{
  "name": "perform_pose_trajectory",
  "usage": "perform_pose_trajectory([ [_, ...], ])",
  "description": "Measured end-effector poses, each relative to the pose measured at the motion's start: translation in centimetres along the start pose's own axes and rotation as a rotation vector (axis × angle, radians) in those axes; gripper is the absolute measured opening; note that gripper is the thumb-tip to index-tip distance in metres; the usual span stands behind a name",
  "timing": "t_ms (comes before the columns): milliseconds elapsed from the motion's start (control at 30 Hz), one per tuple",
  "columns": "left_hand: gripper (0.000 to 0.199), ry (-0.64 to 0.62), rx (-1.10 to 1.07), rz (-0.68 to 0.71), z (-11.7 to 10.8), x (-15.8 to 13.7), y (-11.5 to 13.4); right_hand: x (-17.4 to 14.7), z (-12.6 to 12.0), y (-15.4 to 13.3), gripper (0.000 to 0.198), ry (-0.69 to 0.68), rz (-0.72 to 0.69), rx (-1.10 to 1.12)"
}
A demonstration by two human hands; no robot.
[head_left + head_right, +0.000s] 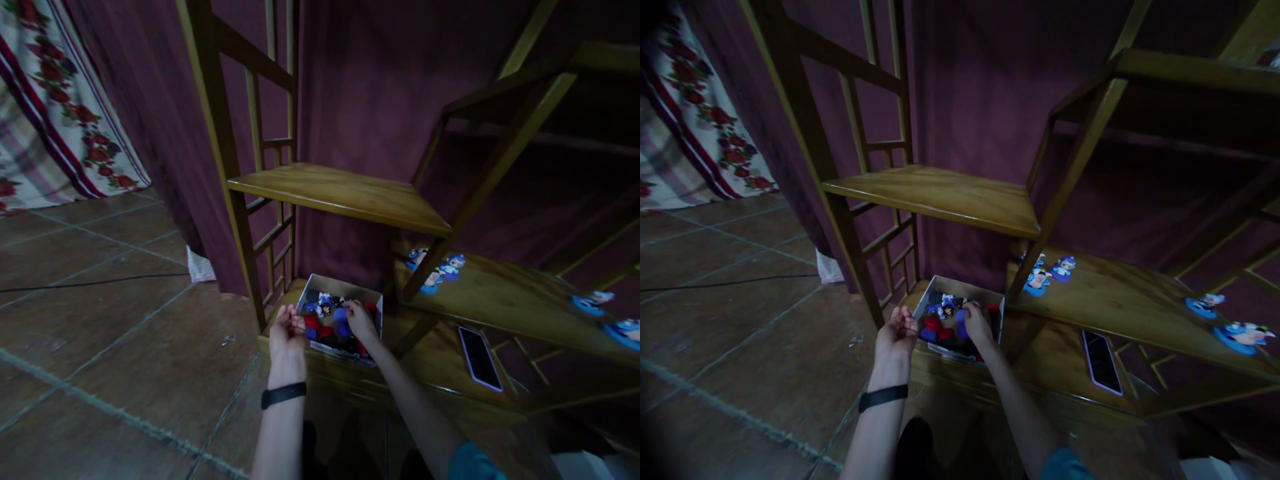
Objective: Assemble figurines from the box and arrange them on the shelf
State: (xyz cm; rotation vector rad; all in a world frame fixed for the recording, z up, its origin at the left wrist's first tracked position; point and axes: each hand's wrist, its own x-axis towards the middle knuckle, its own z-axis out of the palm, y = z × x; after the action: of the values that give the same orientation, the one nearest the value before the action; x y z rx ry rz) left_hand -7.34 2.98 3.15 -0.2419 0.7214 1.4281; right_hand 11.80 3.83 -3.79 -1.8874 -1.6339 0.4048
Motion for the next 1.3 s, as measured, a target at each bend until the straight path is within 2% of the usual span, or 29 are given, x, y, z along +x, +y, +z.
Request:
perform_pose_trajectory([
  [133,0.025,0.020,-0.045,-0.033,0.4,0.4,0.8,1.5,0.8,0.5,0.028,-0.080,0.006,-0.266],
  [267,0.023,0.028,-0.047,-0.073,0.9,0.6,0.6,1.0,1.6,0.2,0.030,-0.144,-0.050,-0.476],
  [433,0.022,0.040,-0.032,-0.072,1.6,0.8,0.3,0.1,2.2,-0.4,0.033,-0.099,-0.098,-0.531],
  [533,0.023,0.042,-0.020,-0.078,1.6,1.3,0.1,0.0,2.1,-0.5,0.032,-0.125,-0.118,-0.419],
  [600,0.023,0.027,0.005,-0.101,1.5,1.6,-0.1,0.2,1.9,-0.6,0.029,-0.136,-0.073,-0.256],
  [700,0.021,-0.008,0.113,-0.118,1.4,1.8,-0.5,1.1,1.1,-1.1,0.019,-0.049,0.071,0.140],
  [767,0.019,-0.028,0.246,-0.095,1.5,1.6,-0.8,1.8,0.2,-2.1,0.017,0.007,0.103,0.438],
  [833,0.018,-0.057,0.386,-0.059,1.8,1.4,-1.3,2.2,-0.8,-3.7,0.021,-0.041,0.076,0.687],
  [900,0.016,-0.095,0.479,-0.035,2.0,1.2,-1.7,2.3,-1.7,-5.5,0.024,-0.110,0.021,0.834],
  [1000,0.014,-0.189,0.503,-0.045,2.2,1.1,-2.3,2.2,-2.6,-7.8,0.021,-0.157,-0.095,0.859],
  [1100,0.009,-0.253,0.459,-0.017,2.1,1.3,-2.4,2.5,-2.9,-8.2,0.022,-0.212,-0.131,0.873],
  [1200,0.011,-0.215,0.390,0.050,2.0,1.7,-1.8,3.3,-2.8,-6.1,0.023,-0.117,-0.038,0.834],
  [1300,0.014,-0.161,0.333,0.081,1.8,2.2,-0.7,3.6,-2.0,-2.7,0.015,-0.014,0.015,0.653],
])
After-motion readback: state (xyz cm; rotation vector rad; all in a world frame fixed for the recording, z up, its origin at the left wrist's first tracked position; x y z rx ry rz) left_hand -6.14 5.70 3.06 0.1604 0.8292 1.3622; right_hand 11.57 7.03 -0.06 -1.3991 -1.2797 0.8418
